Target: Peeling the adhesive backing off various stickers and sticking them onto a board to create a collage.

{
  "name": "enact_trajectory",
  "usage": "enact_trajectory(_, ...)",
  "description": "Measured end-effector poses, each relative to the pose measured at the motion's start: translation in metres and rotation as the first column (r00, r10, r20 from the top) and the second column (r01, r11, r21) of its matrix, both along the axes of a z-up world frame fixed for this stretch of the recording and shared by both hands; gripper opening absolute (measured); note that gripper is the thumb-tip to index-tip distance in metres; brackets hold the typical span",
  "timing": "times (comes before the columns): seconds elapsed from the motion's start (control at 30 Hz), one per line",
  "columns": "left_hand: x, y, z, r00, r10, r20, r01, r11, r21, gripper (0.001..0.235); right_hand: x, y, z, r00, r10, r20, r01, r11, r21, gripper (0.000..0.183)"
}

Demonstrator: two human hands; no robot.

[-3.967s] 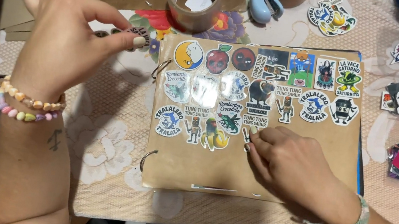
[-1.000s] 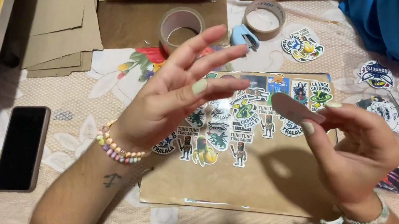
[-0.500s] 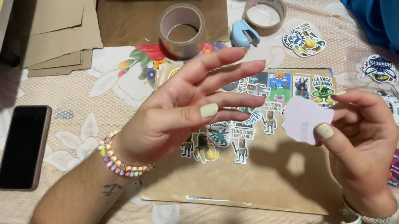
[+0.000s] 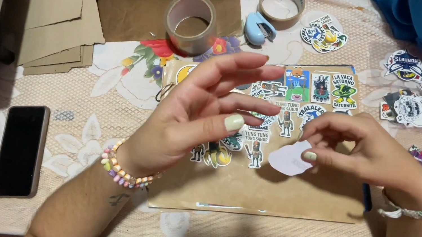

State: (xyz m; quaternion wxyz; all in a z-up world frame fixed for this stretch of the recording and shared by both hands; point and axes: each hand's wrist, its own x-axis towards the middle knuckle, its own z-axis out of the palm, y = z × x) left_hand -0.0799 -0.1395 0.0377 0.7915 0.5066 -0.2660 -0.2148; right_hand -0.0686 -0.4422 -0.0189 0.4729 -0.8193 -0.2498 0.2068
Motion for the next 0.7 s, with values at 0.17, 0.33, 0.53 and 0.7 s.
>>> enact_trajectory(0.17, -0.002, -0.009, -0.012, 0.425, -0.023, 0.905, -0.579, 0.761, 0.291, 0.029, -0.028, 0.019, -0.013, 0.931, -0.356, 0.082, 0.315, 0.897, 0.310, 0.045)
enact_trajectory(0.33, -0.005, -0.022, -0.021, -0.061, -0.179, 0.982, -0.615, 0.781, 0.104, 0.006, -0.033, 0.031, -0.009, 0.900, -0.436, 0.012, 0.401, 0.838, 0.370, 0.029)
enact_trajectory(0.53, -0.006, -0.016, -0.022, 0.093, -0.181, 0.979, -0.540, 0.817, 0.202, 0.041, -0.007, 0.023, -0.009, 0.991, -0.039, 0.131, 0.098, 0.872, -0.479, 0.034)
enact_trajectory(0.7, -0.014, -0.010, -0.009, 0.702, -0.012, 0.712, -0.245, 0.935, 0.257, 0.048, -0.012, 0.030, -0.008, 0.936, 0.086, 0.342, 0.222, 0.610, -0.761, 0.033)
